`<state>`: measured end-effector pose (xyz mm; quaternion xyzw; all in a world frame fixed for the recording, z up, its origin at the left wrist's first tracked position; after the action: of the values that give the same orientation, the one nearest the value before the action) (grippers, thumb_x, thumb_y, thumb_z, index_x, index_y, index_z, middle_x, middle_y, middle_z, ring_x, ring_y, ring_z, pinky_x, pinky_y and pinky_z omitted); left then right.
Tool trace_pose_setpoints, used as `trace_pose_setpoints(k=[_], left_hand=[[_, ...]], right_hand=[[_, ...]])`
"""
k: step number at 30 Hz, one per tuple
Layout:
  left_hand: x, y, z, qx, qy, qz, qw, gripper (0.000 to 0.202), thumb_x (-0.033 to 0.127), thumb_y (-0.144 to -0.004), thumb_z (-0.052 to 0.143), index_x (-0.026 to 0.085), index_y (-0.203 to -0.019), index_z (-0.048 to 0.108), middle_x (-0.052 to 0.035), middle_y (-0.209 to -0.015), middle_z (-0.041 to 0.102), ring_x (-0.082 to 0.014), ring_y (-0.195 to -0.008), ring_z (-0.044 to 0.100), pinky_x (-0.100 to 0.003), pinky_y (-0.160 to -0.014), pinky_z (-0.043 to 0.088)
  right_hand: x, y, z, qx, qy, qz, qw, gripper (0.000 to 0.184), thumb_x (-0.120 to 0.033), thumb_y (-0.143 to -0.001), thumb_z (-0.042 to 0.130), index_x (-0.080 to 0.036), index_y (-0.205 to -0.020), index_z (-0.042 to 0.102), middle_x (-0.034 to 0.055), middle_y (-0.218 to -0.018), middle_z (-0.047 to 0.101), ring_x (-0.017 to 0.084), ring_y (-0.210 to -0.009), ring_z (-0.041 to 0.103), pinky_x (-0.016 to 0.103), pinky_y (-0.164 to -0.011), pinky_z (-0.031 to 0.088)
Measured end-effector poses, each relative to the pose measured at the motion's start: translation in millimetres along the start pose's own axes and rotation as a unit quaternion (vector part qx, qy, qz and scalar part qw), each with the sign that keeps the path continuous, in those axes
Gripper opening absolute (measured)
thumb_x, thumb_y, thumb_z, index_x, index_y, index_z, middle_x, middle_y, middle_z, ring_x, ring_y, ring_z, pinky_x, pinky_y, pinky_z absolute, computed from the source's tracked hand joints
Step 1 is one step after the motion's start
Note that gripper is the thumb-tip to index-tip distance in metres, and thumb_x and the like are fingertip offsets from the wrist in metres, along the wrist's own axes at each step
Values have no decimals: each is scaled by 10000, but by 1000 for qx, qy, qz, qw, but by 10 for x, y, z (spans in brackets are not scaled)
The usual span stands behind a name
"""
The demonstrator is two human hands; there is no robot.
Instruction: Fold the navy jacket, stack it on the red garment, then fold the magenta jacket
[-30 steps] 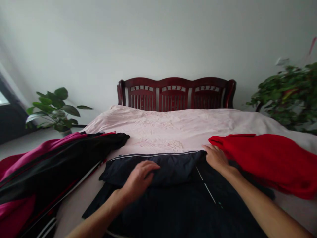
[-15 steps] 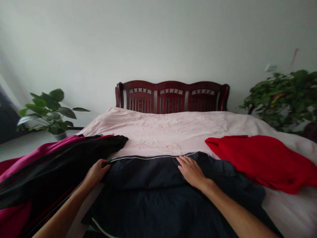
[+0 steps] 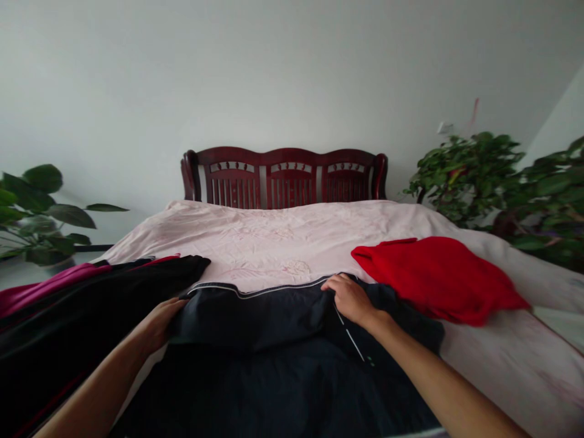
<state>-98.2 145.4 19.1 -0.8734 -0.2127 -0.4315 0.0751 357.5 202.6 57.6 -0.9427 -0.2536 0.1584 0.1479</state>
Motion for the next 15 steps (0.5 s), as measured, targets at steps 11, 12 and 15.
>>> trace_pose_setpoints(k=[11,12,15], left_hand=[[-203,-150,-64,-34,14,-49,998,369,154,-775,503,118,-1117,636,-57,-804,738,-231,-793,717,-290,-660,549],[-207,-199,-116,-10,-45,-23,999,373,162,-760,512,123,-1107,640,-84,-870,743,-254,-856,719,-307,-696,553],[-262,-329,-180,27,-165,24,986,391,224,-740,550,157,-1112,648,-132,-987,734,-344,-985,693,-397,-792,538]], right_hand=[[44,166,-25,-7,115,-82,990,222,-103,-882,489,-211,-912,681,51,-951,670,217,-967,563,323,-850,425],[62,202,-12,-11,117,-80,990,220,-110,-890,485,-209,-903,681,52,-939,670,215,-955,567,320,-839,427],[122,309,72,-25,104,-64,992,257,-97,-894,448,-197,-897,684,56,-931,672,202,-926,582,304,-812,445]])
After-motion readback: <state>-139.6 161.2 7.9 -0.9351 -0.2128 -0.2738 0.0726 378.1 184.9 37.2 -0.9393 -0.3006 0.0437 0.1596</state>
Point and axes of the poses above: each hand's wrist, its own y-axis away from the middle knuckle, its own z-axis out of the palm, x = y × z, the point moved 9 cm from there along -y, towards the middle knuckle
